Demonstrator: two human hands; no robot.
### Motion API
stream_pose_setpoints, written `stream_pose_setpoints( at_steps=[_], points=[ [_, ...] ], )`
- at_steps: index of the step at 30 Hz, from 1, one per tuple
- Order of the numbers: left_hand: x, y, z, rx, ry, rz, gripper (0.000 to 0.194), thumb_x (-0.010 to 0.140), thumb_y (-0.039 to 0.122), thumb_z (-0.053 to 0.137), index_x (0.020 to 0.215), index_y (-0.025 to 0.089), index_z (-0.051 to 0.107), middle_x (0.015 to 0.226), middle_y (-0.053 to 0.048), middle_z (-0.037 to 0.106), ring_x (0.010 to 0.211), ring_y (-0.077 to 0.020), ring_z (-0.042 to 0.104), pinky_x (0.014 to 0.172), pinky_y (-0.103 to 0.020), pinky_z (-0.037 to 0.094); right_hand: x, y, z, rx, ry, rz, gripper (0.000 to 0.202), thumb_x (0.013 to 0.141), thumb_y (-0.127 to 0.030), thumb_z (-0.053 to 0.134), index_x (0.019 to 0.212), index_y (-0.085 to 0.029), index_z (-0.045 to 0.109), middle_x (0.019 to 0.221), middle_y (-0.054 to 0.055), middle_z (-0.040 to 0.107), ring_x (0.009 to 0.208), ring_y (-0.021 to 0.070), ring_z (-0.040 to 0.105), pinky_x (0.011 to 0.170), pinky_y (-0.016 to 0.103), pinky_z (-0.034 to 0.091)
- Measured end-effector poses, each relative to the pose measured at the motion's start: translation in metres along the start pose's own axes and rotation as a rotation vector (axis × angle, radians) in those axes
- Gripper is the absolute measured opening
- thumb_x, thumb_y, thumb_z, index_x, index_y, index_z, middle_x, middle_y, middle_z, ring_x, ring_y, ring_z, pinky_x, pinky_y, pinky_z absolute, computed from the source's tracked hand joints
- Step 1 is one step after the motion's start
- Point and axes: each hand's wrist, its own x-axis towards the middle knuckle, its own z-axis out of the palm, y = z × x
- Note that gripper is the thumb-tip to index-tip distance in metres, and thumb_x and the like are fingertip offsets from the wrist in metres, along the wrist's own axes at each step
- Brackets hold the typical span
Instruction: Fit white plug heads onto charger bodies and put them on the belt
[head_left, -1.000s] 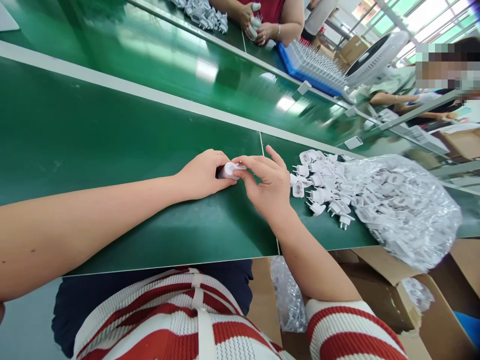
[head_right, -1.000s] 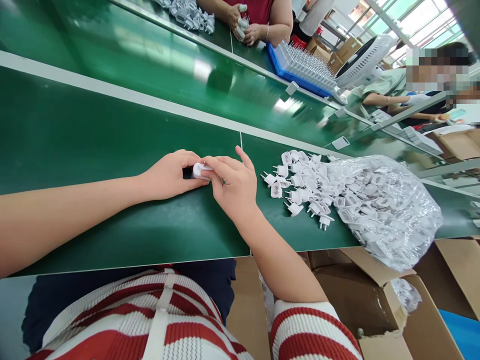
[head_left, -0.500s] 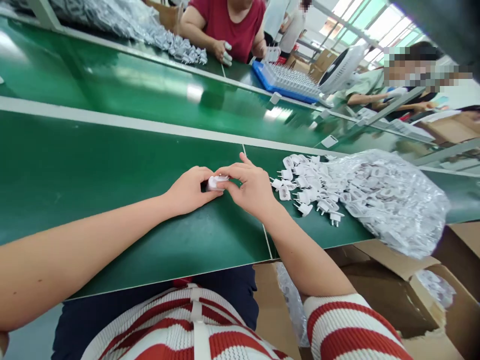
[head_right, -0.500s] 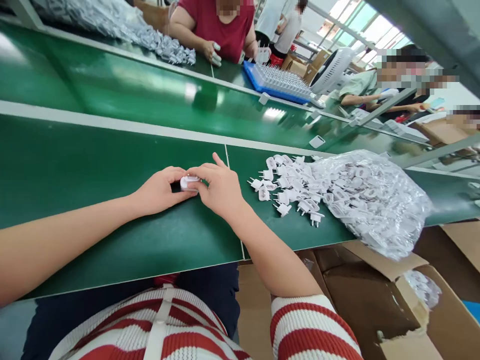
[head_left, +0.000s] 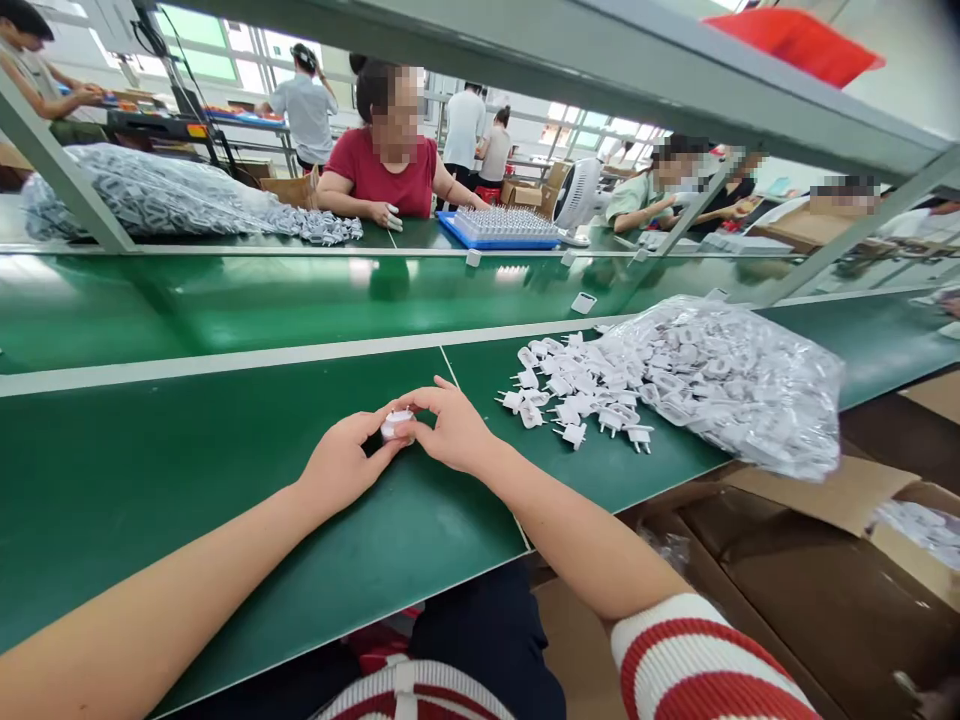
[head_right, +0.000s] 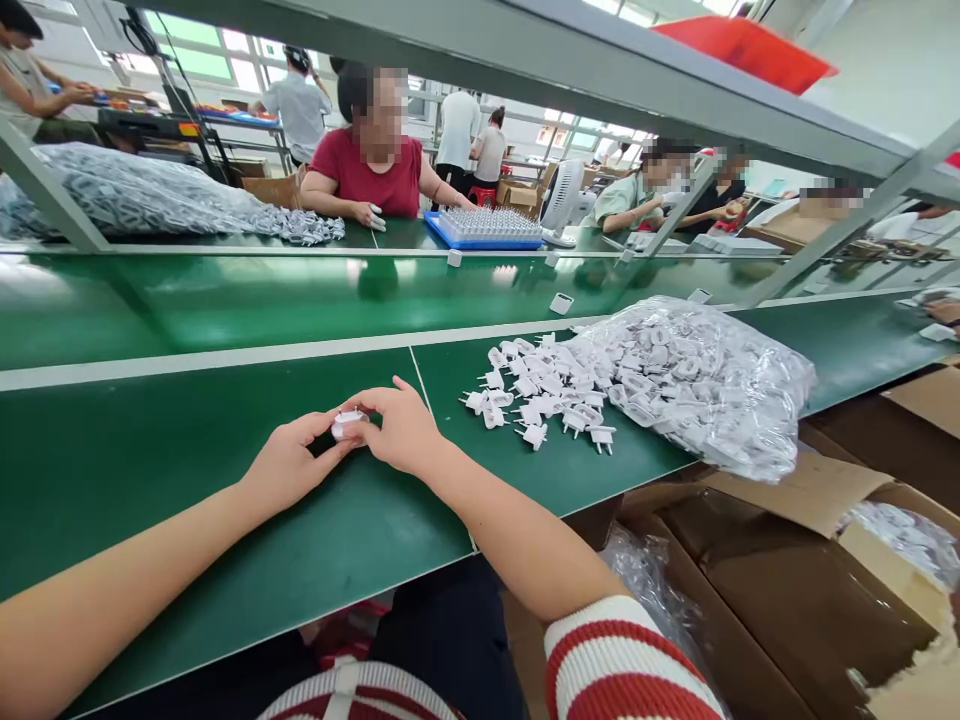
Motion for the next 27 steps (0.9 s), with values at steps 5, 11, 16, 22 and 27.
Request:
stream_pose_setpoints(
  at_steps=[5,11,16,22,27],
  points=[
    [0.002,-0.001,0.000,0.057,-0.013,0.027,0.039,0.099,0.060,0.058,0.107,0.027,0.075,0.098,-0.006,0.080,0.087,-0.0260,0.073,0.079,-0.039,0.057,0.002,0.003,-0.001,0.204,0.005,0.172,0.019,0.079,-0.030,0.084,0.098,-0.028,0.081,0.100,0.000,0.082,0.097,0.0214,0.074,0.115,0.049,0.046],
    [0.004,-0.015,0.003,0.313,0.070,0.295,0.038,0.106,0.050,0.054,0.094,0.019,0.072,0.090,-0.010,0.077,0.084,-0.0266,0.073,0.078,-0.040,0.060,0.001,-0.002,-0.002,0.155,0.025,0.218,0.020,0.080,-0.032,0.085,0.100,-0.030,0.084,0.100,-0.001,0.083,0.099,0.0210,0.075,0.099,0.037,0.052],
    [0.004,-0.016,0.003,0.486,0.124,0.432,0.037,0.108,0.045,0.052,0.093,0.017,0.071,0.085,-0.011,0.075,0.080,-0.0282,0.074,0.072,-0.041,0.060,-0.002,-0.013,-0.007,-0.053,0.001,0.190,0.017,0.089,-0.035,0.078,0.105,-0.034,0.085,0.100,-0.004,0.084,0.104,0.0225,0.073,0.095,0.036,0.049],
    [0.004,-0.014,0.003,0.540,0.152,0.449,0.040,0.109,0.046,0.048,0.098,0.016,0.072,0.086,-0.012,0.075,0.080,-0.0282,0.073,0.070,-0.040,0.059,-0.004,-0.014,-0.006,0.070,0.007,0.194,0.018,0.089,-0.029,0.077,0.104,-0.034,0.084,0.106,-0.006,0.085,0.104,0.0175,0.078,0.092,0.029,0.051],
    [0.004,-0.014,0.001,0.573,0.091,0.392,0.043,0.109,0.049,0.047,0.098,0.016,0.072,0.086,-0.013,0.075,0.082,-0.0294,0.073,0.073,-0.041,0.059,-0.004,-0.010,-0.003,-0.002,0.023,0.168,0.019,0.090,-0.033,0.077,0.108,-0.034,0.083,0.107,-0.006,0.085,0.104,0.0191,0.078,0.092,0.031,0.052]
  ],
)
